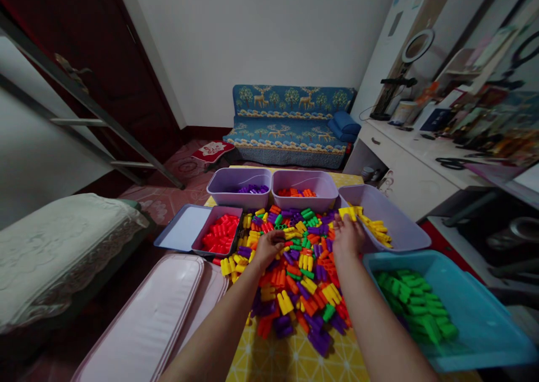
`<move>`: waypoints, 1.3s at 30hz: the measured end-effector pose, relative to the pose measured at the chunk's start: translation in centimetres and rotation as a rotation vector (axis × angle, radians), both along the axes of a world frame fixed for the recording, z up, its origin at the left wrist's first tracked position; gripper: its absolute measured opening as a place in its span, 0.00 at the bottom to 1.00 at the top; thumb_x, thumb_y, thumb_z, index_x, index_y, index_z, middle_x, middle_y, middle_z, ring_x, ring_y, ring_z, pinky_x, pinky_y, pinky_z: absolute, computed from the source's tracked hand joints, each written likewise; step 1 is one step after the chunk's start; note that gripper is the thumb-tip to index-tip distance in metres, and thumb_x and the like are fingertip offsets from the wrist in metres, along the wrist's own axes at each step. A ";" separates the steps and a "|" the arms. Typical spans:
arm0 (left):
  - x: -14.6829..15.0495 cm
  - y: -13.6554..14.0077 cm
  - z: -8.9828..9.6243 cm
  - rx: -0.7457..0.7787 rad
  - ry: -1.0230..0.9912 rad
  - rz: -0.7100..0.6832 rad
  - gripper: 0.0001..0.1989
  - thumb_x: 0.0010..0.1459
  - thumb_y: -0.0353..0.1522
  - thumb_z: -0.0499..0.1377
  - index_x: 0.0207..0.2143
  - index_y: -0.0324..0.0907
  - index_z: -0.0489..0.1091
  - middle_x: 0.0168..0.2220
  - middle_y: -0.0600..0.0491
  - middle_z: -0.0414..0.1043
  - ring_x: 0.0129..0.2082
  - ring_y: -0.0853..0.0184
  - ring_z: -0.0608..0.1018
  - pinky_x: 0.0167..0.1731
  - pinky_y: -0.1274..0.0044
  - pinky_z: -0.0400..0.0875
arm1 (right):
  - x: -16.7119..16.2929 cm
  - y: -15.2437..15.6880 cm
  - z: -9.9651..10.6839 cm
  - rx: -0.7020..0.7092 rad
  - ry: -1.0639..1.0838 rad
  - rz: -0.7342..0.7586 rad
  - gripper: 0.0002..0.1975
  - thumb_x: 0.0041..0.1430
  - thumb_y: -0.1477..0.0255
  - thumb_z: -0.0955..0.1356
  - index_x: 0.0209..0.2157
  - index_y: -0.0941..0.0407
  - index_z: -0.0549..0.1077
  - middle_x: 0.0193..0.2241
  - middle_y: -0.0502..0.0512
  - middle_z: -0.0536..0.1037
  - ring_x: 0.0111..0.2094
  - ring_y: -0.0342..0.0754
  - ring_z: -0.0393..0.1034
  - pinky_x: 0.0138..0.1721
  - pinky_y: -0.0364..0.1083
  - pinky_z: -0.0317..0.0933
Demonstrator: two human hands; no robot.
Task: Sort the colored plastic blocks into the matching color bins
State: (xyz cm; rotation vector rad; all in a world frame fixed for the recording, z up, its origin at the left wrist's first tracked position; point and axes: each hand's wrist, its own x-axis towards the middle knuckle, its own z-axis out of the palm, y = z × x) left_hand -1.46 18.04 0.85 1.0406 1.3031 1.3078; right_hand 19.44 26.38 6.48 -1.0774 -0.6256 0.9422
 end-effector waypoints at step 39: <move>0.1 0.0 -0.7 0.131 0.325 0.084 0.30 0.50 0.27 0.58 0.57 0.45 0.65 0.51 0.48 0.66 0.30 0.72 0.71 0.36 0.75 0.71 | -5.6 -5.9 -2.4 -0.012 -1.437 0.675 0.32 0.45 0.82 0.64 0.54 0.51 0.69 0.56 0.54 0.71 0.57 0.54 0.61 0.58 0.55 0.54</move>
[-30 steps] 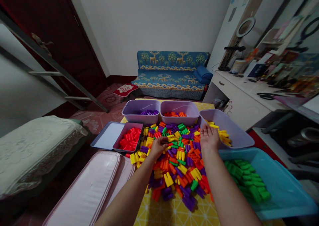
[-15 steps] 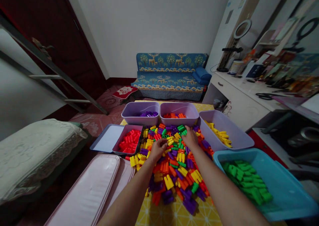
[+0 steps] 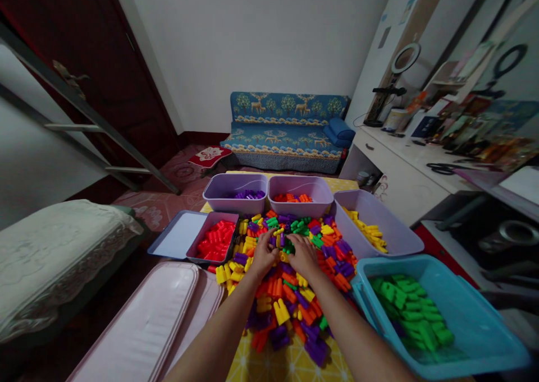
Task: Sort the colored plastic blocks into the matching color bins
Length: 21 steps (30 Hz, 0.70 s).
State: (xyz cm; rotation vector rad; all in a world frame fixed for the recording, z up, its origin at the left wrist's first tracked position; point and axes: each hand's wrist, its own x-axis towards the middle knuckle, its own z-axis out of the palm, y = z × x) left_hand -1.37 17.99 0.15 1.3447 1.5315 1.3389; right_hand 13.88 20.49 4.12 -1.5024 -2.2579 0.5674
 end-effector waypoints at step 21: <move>0.2 -0.3 0.9 0.061 0.068 -0.020 0.24 0.46 0.25 0.60 0.49 0.42 0.73 0.54 0.47 0.67 0.53 0.59 0.72 0.54 0.66 0.67 | 1.1 3.7 -0.5 -0.041 0.098 -0.163 0.19 0.49 0.81 0.66 0.44 0.53 0.74 0.50 0.56 0.67 0.41 0.45 0.71 0.47 0.45 0.65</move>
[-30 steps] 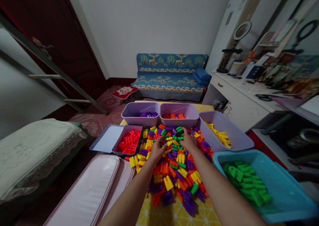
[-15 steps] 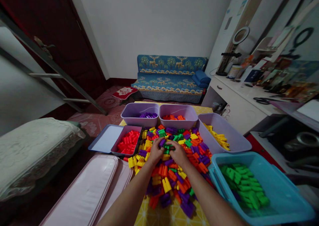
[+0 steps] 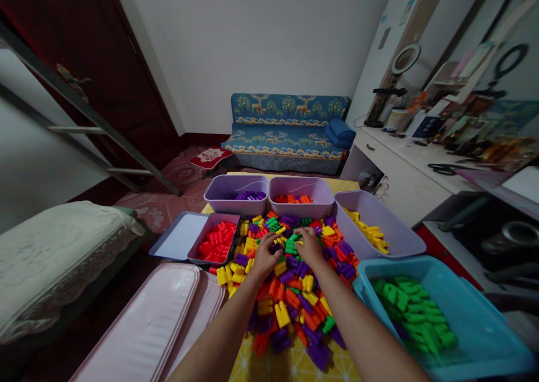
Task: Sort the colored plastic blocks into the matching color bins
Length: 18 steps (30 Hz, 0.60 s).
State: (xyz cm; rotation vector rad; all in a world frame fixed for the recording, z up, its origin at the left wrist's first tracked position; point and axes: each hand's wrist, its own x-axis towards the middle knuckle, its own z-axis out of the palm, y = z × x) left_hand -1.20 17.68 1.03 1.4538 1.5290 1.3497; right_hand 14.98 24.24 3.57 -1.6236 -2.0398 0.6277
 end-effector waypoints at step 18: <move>0.2 -0.6 0.1 -0.053 0.162 -0.115 0.30 0.43 0.28 0.68 0.52 0.46 0.72 0.64 0.45 0.57 0.63 0.51 0.64 0.61 0.61 0.60 | -0.3 -2.7 0.3 -0.032 0.385 -0.033 0.09 0.44 0.75 0.67 0.30 0.55 0.77 0.35 0.55 0.77 0.37 0.49 0.72 0.40 0.47 0.69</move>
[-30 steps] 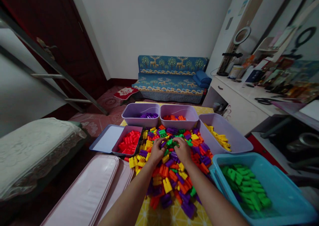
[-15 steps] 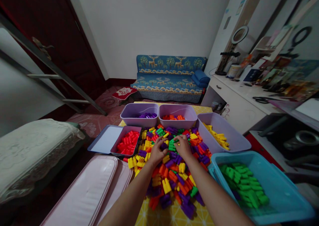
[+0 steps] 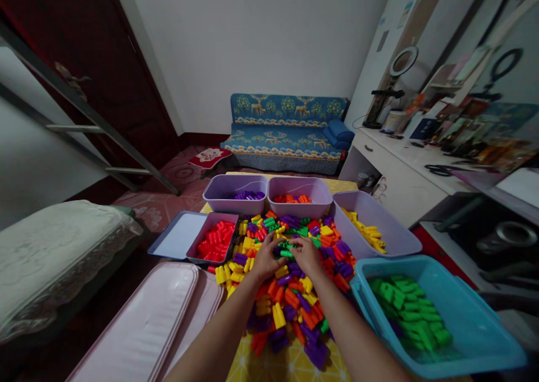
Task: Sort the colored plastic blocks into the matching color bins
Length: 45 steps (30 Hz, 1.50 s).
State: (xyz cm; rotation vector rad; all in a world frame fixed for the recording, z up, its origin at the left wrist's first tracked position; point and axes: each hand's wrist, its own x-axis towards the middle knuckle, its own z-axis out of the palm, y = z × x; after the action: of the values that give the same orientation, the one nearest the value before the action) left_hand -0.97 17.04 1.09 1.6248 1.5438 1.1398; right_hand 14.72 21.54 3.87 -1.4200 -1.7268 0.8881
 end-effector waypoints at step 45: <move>0.3 1.0 -1.5 -0.079 -0.163 0.157 0.09 0.54 0.33 0.61 0.38 0.42 0.75 0.34 0.52 0.78 0.38 0.63 0.78 0.42 0.72 0.71 | 9.1 -3.2 2.5 0.099 1.310 -0.730 0.08 0.57 0.68 0.61 0.35 0.53 0.70 0.41 0.55 0.75 0.48 0.43 0.73 0.54 0.49 0.68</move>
State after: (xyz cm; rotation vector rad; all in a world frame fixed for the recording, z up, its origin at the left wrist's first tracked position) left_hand -0.69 18.04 -0.45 1.3435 1.6102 1.2456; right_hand 23.85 18.38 6.41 -0.8655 -0.2323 0.9224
